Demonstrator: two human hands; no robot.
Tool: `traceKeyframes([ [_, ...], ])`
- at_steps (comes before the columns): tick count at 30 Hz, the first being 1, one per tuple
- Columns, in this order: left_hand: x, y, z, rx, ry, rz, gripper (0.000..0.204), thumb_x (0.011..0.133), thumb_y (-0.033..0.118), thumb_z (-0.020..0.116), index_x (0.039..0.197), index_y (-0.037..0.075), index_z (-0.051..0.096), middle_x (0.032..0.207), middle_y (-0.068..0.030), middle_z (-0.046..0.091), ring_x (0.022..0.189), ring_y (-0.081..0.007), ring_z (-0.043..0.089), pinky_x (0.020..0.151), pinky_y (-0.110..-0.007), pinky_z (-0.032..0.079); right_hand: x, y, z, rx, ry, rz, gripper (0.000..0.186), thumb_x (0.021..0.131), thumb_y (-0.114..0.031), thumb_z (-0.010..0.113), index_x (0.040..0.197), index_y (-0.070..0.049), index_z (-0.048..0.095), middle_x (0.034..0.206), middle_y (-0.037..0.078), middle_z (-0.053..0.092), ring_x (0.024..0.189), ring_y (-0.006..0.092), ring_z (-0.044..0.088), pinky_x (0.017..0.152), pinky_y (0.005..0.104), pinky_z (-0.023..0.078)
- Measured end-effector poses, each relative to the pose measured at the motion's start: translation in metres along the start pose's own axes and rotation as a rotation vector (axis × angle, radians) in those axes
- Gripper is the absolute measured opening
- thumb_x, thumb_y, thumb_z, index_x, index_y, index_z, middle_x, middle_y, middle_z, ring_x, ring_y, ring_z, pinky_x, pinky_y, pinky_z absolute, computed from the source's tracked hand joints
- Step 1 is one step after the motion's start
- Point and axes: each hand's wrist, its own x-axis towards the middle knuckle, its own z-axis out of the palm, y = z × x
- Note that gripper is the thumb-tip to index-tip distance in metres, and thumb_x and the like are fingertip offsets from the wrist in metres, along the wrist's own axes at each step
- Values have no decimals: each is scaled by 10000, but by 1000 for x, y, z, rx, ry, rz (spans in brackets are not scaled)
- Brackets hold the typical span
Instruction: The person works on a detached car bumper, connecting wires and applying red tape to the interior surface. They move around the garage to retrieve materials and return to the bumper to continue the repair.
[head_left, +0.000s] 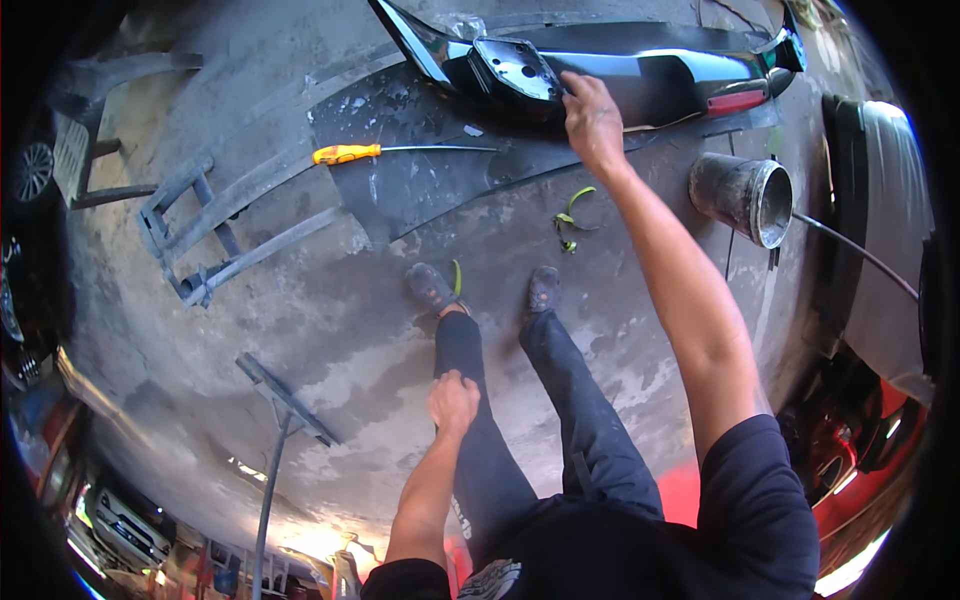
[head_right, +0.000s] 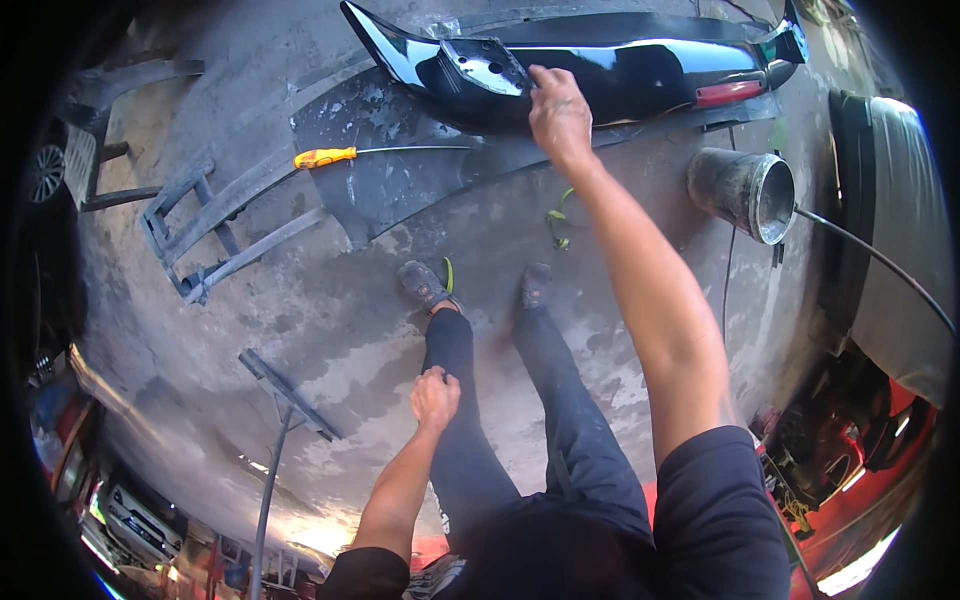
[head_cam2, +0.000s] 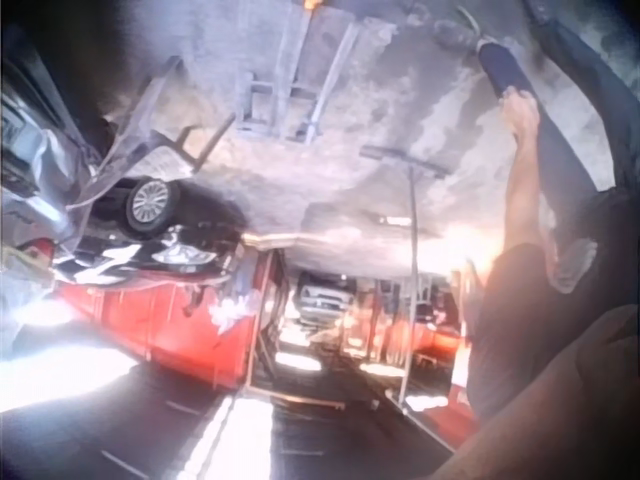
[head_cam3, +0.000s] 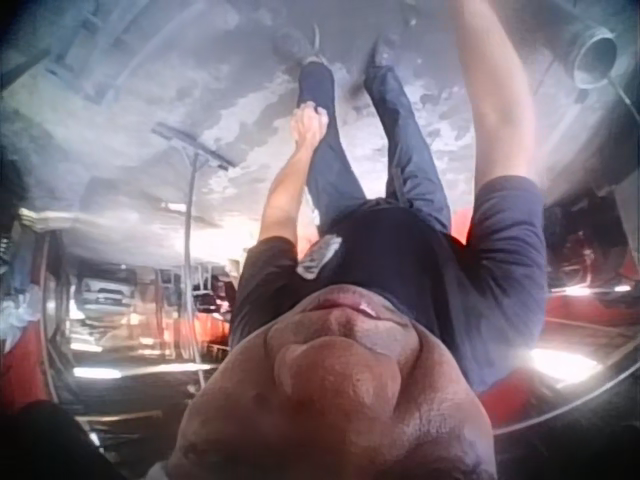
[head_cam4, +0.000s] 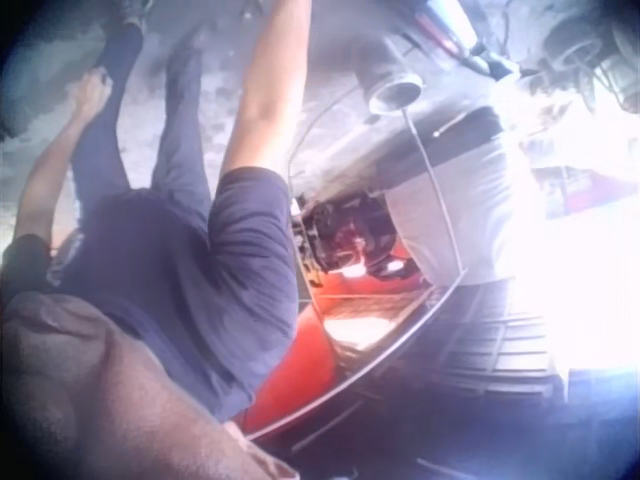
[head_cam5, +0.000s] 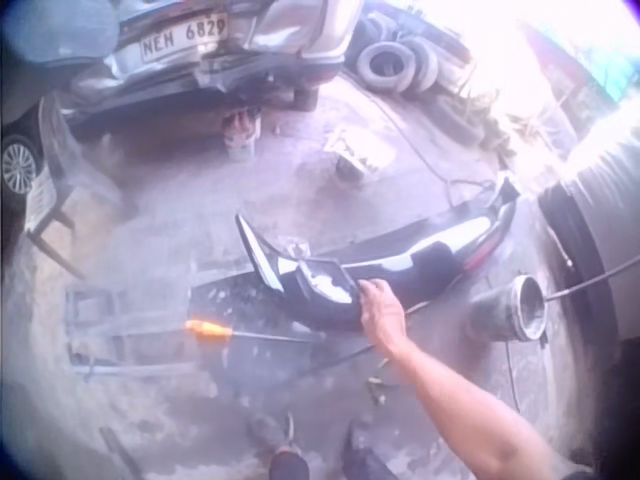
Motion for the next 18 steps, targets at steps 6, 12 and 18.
traceKeyframes([
  [6, -3, -1, 5, -8, -8, -44, 273, 882, 251, 543, 984, 37, 679, 1022, -152, 685, 993, -348, 627, 881, -452, 500, -47, -41, 1, -401, -66, -129, 578, 841, -38, 541, 1412, -11, 457, 1482, 229, 405, 1402, 419, 348, 1110, 511, 329],
  [12, -4, 0, 12, -18, 22, 4, 262, 873, 248, 552, 967, 39, 679, 1019, -160, 686, 983, -352, 631, 866, -459, 506, -44, -67, 14, -232, -114, -205, 621, 823, -74, 558, 1433, -40, 444, 1485, 222, 406, 1399, 407, 363, 1128, 517, 313],
  [18, -4, 5, 6, -31, 9, -29, 262, 870, 241, 556, 968, 31, 678, 1019, -175, 682, 1002, -353, 624, 882, -458, 502, -87, -88, -3, 79, -193, -332, 427, 880, -22, 558, 1307, -37, 556, 1261, 215, 588, 1170, 403, 557, 1005, 450, 449],
])
